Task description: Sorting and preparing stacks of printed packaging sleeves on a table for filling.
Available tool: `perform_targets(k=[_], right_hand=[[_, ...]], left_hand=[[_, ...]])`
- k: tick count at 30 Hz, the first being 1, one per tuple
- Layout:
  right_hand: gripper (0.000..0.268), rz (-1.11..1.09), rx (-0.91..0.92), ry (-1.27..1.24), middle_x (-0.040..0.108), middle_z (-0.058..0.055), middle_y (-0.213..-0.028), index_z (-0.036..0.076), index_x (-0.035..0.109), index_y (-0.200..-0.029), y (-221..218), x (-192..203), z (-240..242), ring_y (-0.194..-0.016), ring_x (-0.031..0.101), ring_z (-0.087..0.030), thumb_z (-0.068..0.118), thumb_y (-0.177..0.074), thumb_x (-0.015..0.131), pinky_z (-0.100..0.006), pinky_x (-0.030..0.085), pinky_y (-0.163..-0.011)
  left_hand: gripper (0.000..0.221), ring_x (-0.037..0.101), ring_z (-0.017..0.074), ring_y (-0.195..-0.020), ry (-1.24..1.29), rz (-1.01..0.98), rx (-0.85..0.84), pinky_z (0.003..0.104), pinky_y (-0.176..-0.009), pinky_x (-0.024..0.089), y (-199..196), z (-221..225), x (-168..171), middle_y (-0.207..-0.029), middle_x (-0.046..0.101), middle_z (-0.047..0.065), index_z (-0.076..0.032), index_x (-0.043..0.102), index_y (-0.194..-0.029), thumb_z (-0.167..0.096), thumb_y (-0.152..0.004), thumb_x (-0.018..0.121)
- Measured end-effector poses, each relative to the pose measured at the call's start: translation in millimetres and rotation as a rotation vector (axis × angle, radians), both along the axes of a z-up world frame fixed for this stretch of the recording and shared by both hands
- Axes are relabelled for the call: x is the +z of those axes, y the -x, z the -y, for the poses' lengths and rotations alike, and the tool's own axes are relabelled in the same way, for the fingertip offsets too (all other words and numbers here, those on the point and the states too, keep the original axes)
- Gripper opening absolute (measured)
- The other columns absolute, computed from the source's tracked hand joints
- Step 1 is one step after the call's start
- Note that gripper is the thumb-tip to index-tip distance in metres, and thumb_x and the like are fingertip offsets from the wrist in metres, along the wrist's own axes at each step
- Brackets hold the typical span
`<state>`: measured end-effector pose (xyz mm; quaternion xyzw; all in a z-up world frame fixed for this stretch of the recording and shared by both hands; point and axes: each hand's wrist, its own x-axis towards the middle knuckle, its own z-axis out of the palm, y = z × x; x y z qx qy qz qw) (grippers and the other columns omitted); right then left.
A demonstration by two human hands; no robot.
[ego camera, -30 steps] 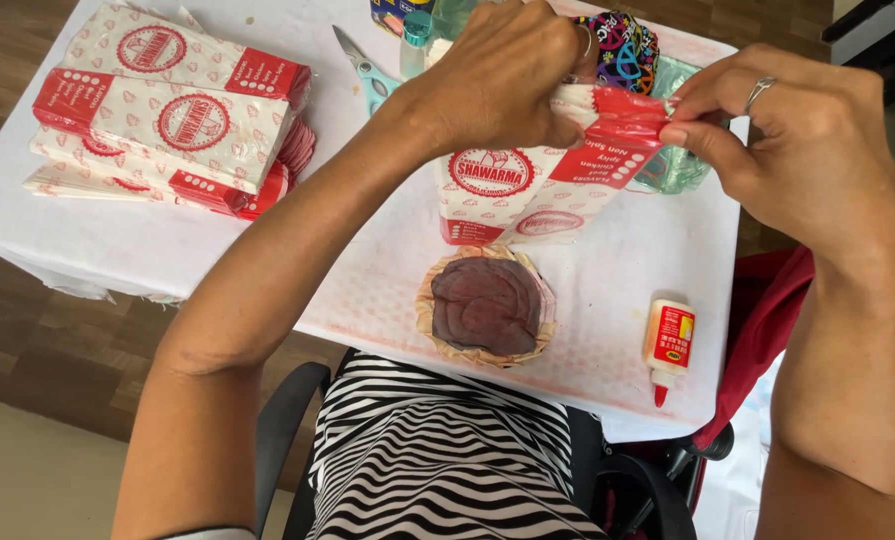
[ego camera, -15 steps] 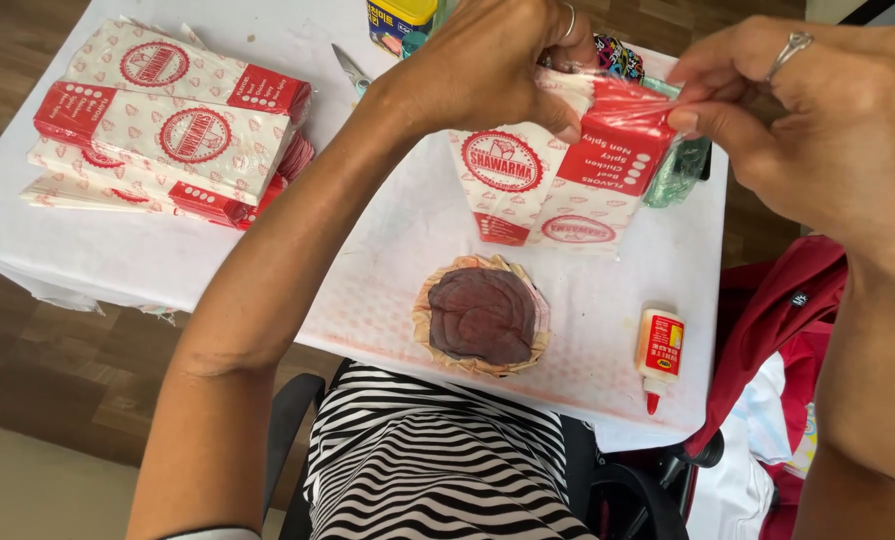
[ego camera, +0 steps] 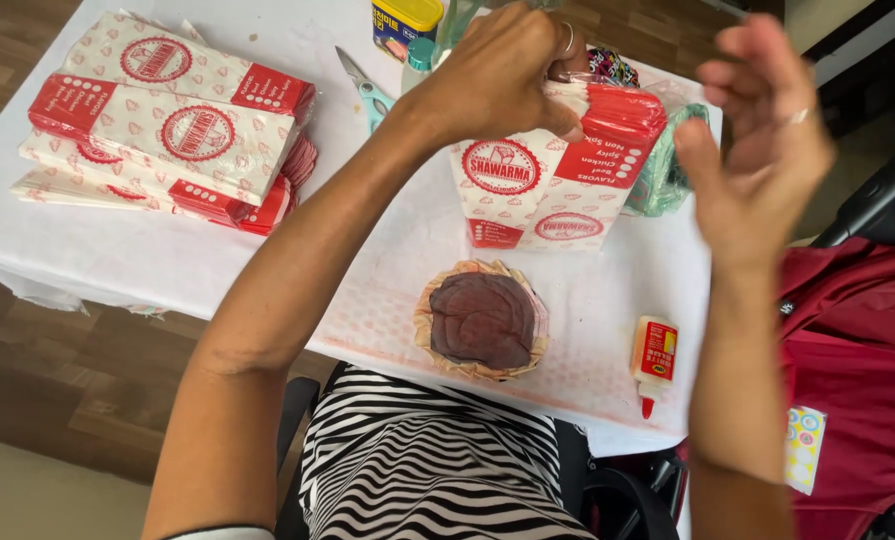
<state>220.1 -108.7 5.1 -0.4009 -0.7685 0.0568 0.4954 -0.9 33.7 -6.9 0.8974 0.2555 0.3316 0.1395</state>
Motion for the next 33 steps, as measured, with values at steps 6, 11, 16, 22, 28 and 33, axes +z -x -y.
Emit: perform_targets(k=[6,11,16,22,28,33], right_hand=[[0.077,-0.357,-0.118,0.040,0.023,-0.013,-0.176,0.012,0.009,-0.168,35,-88,-7,-0.162,0.028,-0.025,0.032,-0.116,0.061,-0.040,0.023,-0.141],[0.079,-0.165,-0.119,0.124,0.023,-0.013,-0.174,0.005,0.019,-0.165,23,-67,-9,-0.165,0.021,-0.026,0.036,-0.109,0.065,-0.041,0.016,-0.140],[0.059,-0.354,0.017,0.087,0.038,-0.015,-0.159,0.003,0.028,-0.157,12,-77,-25,-0.147,0.041,-0.023,0.030,-0.115,0.059,-0.034,0.033,-0.129],[0.030,-0.430,0.070,0.077,0.061,-0.014,-0.124,0.001,0.053,-0.128,7,-56,-33,-0.110,0.059,-0.019,0.006,-0.105,0.072,-0.028,0.049,-0.098],[0.040,-0.321,0.136,-0.018,0.058,-0.017,-0.128,-0.006,0.053,-0.135,11,-35,-31,-0.120,0.057,-0.026,0.004,-0.104,0.077,-0.035,0.047,-0.106],[0.097,-0.452,-0.186,-0.101,0.028,-0.003,-0.174,0.027,0.028,-0.167,-44,-98,-17,-0.165,0.033,-0.030,0.031,-0.092,0.089,-0.047,0.028,-0.143]], left_hand=[[0.059,0.065,0.0446,-0.090,-0.102,-0.115,0.114,0.056,-0.070,0.046,-31,-4,-17,-0.092,0.069,0.019,-0.010,0.069,-0.098,-0.045,-0.062,0.099],[0.054,0.066,0.0448,-0.084,-0.111,-0.142,0.118,0.056,-0.064,0.047,-37,-3,-12,-0.085,0.071,0.017,-0.008,0.069,-0.081,-0.047,-0.063,0.102],[0.046,0.066,0.0398,-0.086,-0.118,-0.145,0.100,0.056,-0.063,0.046,-47,-7,-11,-0.084,0.072,0.012,-0.013,0.066,-0.079,-0.034,-0.057,0.100],[0.052,0.069,0.0447,-0.089,-0.093,-0.265,0.024,0.057,-0.063,0.053,-44,2,3,-0.100,0.070,0.018,-0.002,0.056,-0.106,-0.027,-0.068,0.080],[0.053,0.061,0.0376,-0.064,0.000,-0.190,0.044,0.049,-0.050,0.037,-36,-8,-7,-0.072,0.064,0.009,-0.010,0.065,-0.080,-0.046,-0.061,0.098],[0.057,0.068,0.0292,-0.118,0.381,0.312,-0.094,0.038,-0.092,0.053,17,15,-15,-0.128,0.071,0.009,-0.009,0.062,-0.119,-0.018,-0.073,0.096]])
